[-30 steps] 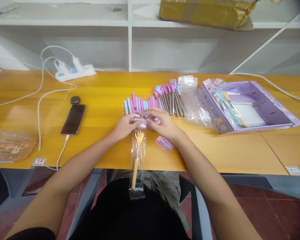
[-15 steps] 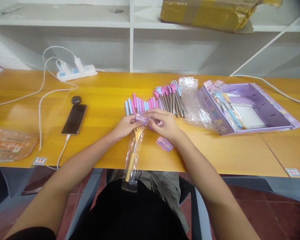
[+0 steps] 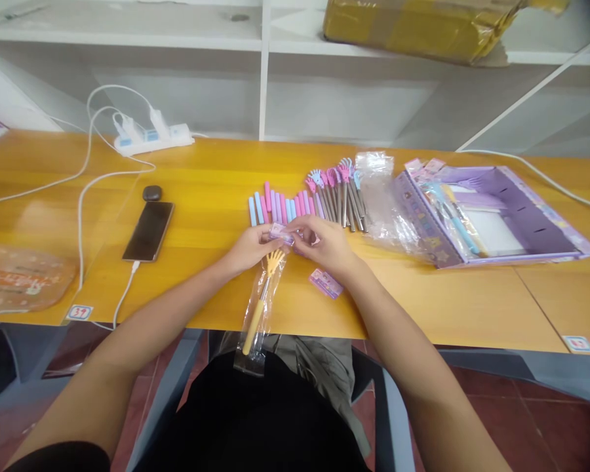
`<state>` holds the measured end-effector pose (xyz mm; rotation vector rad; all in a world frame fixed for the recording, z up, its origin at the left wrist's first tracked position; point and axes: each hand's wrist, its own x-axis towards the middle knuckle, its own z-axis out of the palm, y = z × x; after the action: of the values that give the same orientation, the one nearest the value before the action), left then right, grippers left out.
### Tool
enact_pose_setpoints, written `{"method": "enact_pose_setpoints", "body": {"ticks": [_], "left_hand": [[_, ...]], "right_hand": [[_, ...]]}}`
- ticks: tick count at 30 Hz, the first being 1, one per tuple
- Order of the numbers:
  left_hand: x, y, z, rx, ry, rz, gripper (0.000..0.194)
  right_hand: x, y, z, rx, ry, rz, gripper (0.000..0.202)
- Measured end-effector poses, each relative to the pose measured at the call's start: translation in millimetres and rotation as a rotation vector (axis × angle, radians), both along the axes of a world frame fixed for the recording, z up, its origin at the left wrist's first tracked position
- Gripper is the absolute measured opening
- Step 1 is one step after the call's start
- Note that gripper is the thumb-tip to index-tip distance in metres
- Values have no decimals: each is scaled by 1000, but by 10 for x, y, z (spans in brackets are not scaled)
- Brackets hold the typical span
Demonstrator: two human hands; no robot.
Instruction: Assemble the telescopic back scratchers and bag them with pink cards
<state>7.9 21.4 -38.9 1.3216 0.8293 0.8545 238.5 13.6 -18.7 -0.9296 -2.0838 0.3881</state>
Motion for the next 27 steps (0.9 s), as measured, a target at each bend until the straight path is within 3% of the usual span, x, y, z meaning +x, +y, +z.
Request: {"method": "enact_pose_setpoints", "body": {"ticks": [4,10,15,21,27], "left_hand": [[6,9,-21,-7,-43,-7,52],[20,7,-23,45,-38,64,49],[6,-9,-20,116,82,60,42],[0,7,-38,243,221,123,34],[0,4,12,177,149,93,44]], "right_hand": [[-11,-11,13,-94,0,28,29],[-103,3,-19,-150,60,13,35],[-191,19,-61,-196,123,-135,35],[-204,24,-81,-452,196,35,29],[-116,75,-116,-633,308,197,34]]}}
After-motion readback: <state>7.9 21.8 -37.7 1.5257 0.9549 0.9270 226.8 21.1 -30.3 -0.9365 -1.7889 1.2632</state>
